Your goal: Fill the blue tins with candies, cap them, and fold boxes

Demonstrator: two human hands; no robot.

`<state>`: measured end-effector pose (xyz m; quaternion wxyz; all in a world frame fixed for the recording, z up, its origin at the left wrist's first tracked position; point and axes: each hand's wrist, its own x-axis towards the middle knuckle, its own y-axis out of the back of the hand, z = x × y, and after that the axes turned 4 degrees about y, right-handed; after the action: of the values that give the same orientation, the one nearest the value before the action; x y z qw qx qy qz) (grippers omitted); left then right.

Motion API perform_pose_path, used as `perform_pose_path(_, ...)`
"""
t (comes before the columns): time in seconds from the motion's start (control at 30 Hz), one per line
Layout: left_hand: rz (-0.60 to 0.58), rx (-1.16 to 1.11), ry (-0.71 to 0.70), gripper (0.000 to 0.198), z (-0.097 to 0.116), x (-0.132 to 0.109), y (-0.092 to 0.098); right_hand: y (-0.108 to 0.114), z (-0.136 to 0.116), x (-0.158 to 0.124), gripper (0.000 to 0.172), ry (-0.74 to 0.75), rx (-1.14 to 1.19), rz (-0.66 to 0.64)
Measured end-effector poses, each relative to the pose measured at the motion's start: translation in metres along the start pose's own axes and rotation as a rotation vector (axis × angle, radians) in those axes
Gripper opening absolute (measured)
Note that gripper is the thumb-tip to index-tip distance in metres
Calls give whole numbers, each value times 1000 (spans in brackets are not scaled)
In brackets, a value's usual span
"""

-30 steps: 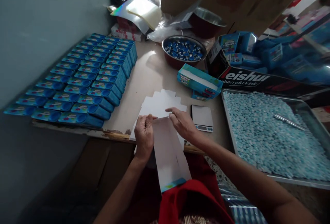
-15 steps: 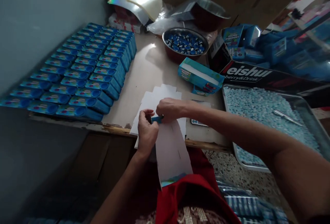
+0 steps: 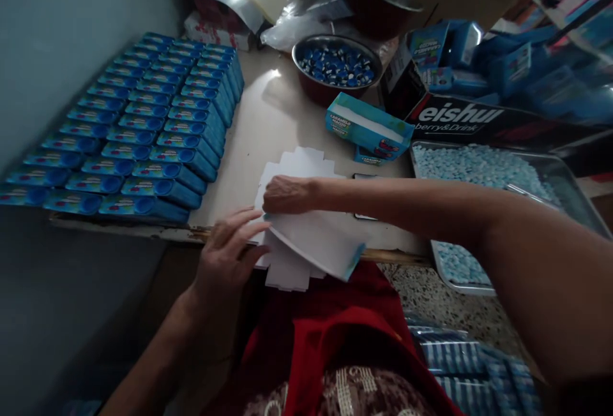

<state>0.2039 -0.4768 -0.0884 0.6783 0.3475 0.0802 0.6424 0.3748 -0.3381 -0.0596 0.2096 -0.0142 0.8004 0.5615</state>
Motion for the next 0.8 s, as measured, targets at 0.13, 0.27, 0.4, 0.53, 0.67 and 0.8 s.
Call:
perform_pose_path(0.13,-124,152,-278,13,-7,5,-19,24,8,12,33,133,-317,31)
perform_pose_path(0.27,51,404,-288,17,1,11,-50,31,-12,-44,23,-16,-169,320)
perform_pose_path(0.4,-51,525,-346,29,11,27,-53,-25,-60,-123,27,-337,77,668)
perform_pose_path(0.53,-292,580,-225,32,9,50,-50,-101,-82,-134,30,-676,25,794)
perform_pose_path(0.67,-401,557,-106,29,0,56,-54,-123,-72,-110,11,-757,-3,865)
perform_pose_path(0.8,-106,452,-373,12,-8,37,-49,-120,-73,-112,11,-606,-131,864)
